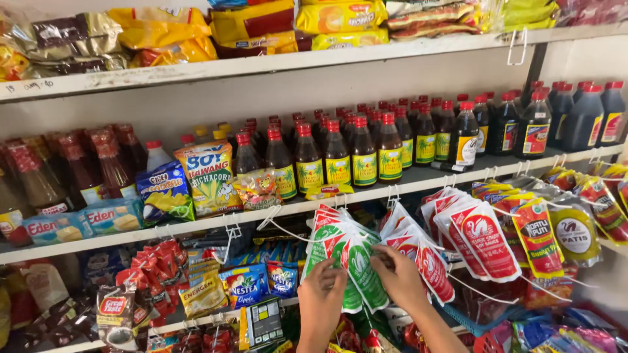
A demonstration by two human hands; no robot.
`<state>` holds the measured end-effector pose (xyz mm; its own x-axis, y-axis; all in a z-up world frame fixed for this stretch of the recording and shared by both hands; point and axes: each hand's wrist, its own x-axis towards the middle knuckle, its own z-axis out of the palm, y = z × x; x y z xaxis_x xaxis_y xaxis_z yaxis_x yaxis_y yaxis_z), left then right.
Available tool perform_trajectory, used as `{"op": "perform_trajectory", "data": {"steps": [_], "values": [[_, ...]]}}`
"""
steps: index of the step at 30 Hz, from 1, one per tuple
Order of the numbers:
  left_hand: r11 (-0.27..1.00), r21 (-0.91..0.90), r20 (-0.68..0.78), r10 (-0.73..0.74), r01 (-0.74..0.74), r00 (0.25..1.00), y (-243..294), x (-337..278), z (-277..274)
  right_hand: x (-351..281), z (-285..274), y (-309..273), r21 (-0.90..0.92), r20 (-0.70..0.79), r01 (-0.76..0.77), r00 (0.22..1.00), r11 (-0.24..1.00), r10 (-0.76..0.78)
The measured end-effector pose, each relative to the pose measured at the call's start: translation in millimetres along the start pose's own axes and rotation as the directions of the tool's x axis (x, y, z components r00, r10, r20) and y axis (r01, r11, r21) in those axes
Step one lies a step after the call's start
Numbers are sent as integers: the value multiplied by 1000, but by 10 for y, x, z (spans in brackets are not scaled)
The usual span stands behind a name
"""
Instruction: The recorder is taking condiment pouches from a cardboard box on the floor and hanging them on hooks on a grocery store shelf.
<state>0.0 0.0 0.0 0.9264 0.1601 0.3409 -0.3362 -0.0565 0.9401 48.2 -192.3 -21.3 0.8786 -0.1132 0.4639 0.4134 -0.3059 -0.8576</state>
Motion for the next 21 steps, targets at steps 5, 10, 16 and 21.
{"op": "perform_trajectory", "data": {"steps": [5, 10, 16, 21], "values": [[979, 206, -49, 6, 5, 999, 301, -5, 89, 125, 44, -63, -26, 22, -16, 1000, 1000, 17], [957, 250, -75, 170, -146, 983, 334, 22, 146, 127, 39, -239, 16, 71, -19, 997, 1000, 18], [989, 70, -59, 137, -133, 989, 679, -167, 219, -70, -233, -653, 273, 120, -172, 982, 947, 144], [972, -184, 16, 154, -149, 988, 967, -440, 260, -398, -550, -1179, 441, 118, -159, 986, 883, 118]]}}
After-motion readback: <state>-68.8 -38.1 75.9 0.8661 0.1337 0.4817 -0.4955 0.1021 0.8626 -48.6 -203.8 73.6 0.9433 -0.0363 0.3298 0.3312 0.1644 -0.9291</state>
